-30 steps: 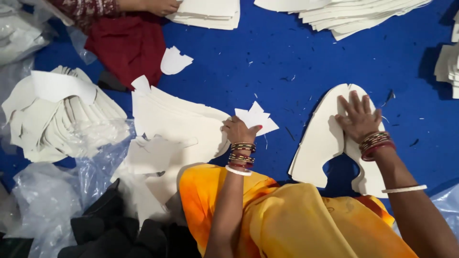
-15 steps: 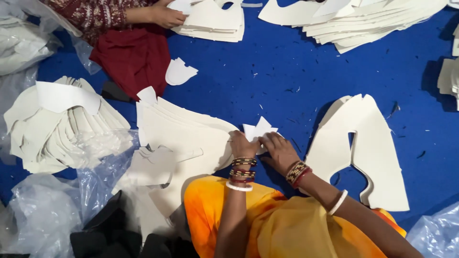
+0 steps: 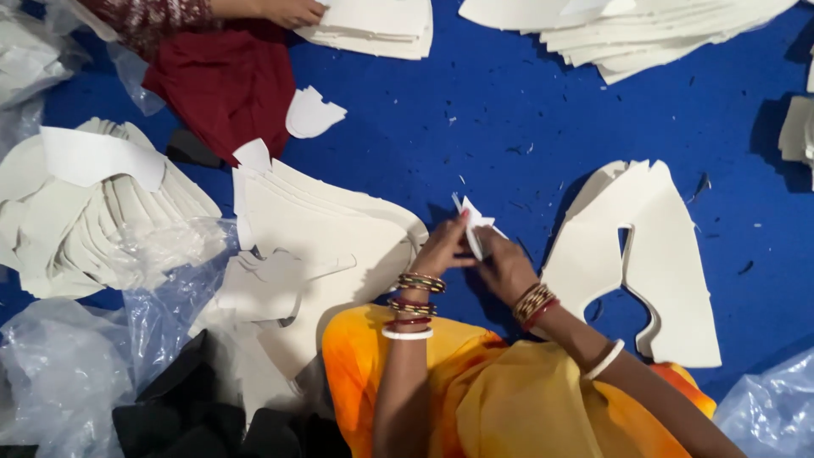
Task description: Sorting and matching various white fabric components for shoe manufacturing on a floor mat.
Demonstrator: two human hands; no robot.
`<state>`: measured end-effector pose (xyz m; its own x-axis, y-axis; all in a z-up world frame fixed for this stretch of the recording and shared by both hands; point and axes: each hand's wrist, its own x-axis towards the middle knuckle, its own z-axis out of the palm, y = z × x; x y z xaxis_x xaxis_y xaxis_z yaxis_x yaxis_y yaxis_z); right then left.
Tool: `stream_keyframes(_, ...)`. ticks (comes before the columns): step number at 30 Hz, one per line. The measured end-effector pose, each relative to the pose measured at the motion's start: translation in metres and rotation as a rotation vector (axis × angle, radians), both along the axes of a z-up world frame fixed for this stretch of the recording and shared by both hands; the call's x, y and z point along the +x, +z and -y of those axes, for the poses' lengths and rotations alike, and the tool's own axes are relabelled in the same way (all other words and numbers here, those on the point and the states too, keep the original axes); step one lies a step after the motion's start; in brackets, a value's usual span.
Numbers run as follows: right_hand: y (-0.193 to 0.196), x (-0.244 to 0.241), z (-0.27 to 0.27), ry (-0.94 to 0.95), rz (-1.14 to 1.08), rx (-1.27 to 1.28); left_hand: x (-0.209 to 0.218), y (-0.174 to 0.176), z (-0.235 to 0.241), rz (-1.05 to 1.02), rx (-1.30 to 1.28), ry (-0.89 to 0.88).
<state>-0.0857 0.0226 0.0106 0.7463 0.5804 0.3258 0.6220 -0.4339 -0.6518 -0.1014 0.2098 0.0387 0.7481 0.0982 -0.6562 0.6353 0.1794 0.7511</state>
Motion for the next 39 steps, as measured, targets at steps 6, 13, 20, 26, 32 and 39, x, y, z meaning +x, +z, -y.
stream_keyframes(6, 0.003, 0.032, 0.016, -0.164, -0.783, 0.097, -0.003, -0.017, 0.01, 0.099, 0.337, -0.085)
stream_keyframes(13, -0.029, 0.055, 0.016, -0.049, -0.913, 0.274, 0.003, -0.031, 0.034, 0.364, 0.241, 0.203)
stream_keyframes(20, -0.015, 0.055, 0.016, -0.057, -0.913, 0.198, 0.004, -0.077, 0.01, 0.392, 0.065, 0.249)
stream_keyframes(26, 0.043, 0.081, 0.062, -0.472, -0.742, 0.553, -0.013, 0.011, -0.008, 0.119, 0.722, 0.142)
stream_keyframes(32, 0.18, 0.057, 0.153, -0.297, -0.523, 0.493, -0.014, -0.007, 0.002, 0.074, 1.476, -0.145)
stream_keyframes(39, 0.18, 0.035, 0.224, -0.352, -0.461, 0.142, 0.008, 0.093, 0.104, 0.807, 0.684, -0.235)
